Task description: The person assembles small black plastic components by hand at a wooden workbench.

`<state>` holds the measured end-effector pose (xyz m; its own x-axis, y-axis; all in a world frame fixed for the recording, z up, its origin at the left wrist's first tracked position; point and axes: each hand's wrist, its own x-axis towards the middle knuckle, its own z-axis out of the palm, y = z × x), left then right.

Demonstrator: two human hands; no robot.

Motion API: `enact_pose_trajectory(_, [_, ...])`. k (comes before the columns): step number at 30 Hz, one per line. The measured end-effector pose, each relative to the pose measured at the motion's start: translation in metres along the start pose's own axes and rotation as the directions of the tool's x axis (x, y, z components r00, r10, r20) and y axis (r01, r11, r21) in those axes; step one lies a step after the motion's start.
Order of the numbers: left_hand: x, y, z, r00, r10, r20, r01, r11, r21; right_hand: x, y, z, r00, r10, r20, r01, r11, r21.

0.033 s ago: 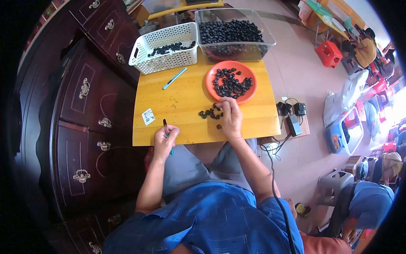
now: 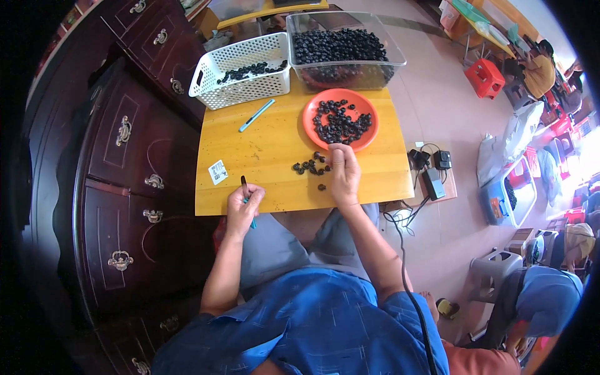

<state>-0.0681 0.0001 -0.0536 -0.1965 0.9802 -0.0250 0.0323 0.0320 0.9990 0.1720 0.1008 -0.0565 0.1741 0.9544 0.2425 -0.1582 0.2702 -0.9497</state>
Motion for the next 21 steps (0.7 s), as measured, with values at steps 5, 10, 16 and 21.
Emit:
enact_pose_trajectory(5, [-0.015,0.019,0.013,0.998,-0.024,0.059,0.023,1.0,0.011,-0.028,-0.025,-0.035,0.924,0.379,-0.053,-0.359,0.907,0.218])
enact_pose_trajectory(10, [-0.02,0.02,0.041,0.976,0.148,0.16,-0.179,0.963,0.203,-0.051,-0.041,-0.044,0.889,0.454,0.057,-0.442,0.82,0.362])
enact_pose_trajectory(16, [-0.032,0.039,0.073,0.956,0.144,0.255,-0.182,0.975,0.129,-0.082,-0.038,-0.041,0.78,0.566,0.266,-0.61,0.593,0.526])
enact_pose_trajectory(21, [-0.042,0.064,0.088,0.922,0.239,0.305,-0.3,0.938,0.173,-0.1,-0.037,-0.039,0.731,0.521,0.44,-0.64,0.303,0.706])
